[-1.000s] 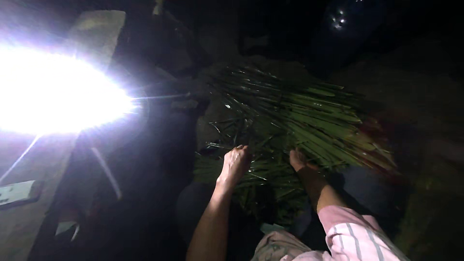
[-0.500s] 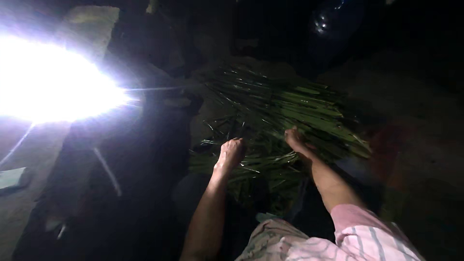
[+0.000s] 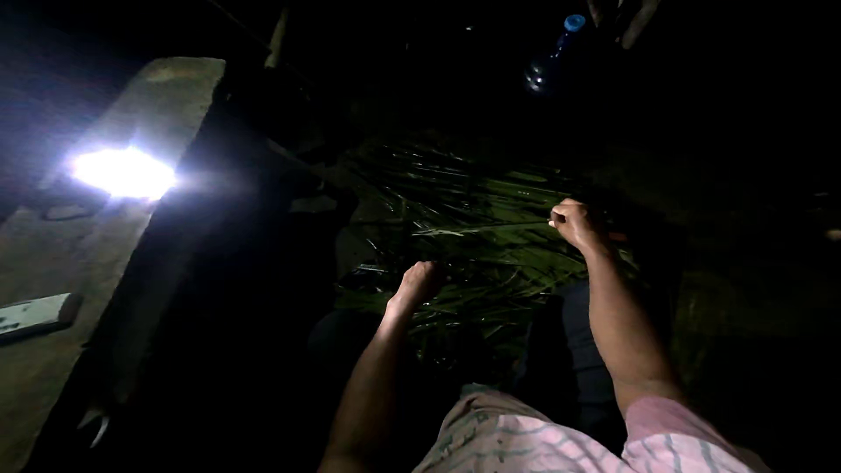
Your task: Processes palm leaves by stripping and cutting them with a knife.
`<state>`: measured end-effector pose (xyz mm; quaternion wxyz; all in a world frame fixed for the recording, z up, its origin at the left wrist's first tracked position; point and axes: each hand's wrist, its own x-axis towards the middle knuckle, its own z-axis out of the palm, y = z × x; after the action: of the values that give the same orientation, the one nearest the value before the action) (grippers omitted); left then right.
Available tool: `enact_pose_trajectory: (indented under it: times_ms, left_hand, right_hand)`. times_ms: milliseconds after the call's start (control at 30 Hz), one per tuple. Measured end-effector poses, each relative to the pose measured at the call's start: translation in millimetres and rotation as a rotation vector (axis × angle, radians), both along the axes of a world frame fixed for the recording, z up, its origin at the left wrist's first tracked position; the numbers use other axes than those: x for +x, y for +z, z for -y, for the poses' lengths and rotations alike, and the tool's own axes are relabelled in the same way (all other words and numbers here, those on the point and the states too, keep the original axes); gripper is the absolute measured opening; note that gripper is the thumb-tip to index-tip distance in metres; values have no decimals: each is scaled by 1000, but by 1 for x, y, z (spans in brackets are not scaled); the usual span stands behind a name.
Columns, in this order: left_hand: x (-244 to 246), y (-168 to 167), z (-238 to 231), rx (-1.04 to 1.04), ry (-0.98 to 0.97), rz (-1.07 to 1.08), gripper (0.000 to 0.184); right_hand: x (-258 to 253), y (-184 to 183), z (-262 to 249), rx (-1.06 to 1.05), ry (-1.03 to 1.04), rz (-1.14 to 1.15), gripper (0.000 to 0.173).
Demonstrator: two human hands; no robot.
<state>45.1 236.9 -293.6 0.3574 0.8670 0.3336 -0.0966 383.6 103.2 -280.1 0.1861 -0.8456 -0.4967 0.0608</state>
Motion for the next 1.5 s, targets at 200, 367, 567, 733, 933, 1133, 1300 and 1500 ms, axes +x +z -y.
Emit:
enact_pose_trajectory:
  times_ms: [200, 367, 567, 733, 933, 1133, 1300, 1500]
  left_hand:
    - [0, -10, 4, -37, -21, 106, 33]
    - [-1, -14, 3, -28, -43, 132, 32]
    - [8, -18, 9, -77, 66, 259, 37]
    - [18, -22, 16, -211, 171, 415, 46]
    - [20, -19, 31, -643, 370, 659, 41]
    - [21, -10, 31, -993, 688, 689, 35]
    - [19, -13, 26, -1033, 711, 824, 17]
    - [22, -15, 25, -890, 781, 872, 20]
  right_hand:
    - [9, 2, 28, 214, -51, -48, 15]
    - [18, 3, 36, 247, -159, -61, 19]
    - [-25, -5, 16, 332, -95, -397, 27]
    - [-95, -15, -17, 352, -58, -947, 20]
    - [-139, -18, -38, 358, -94, -1256, 24]
    - [-143, -31, -43, 398, 83, -1103, 15]
    - [-132, -22, -34, 156, 346, -997, 42]
    - [-131, -6, -22, -59, 517, -1074, 37]
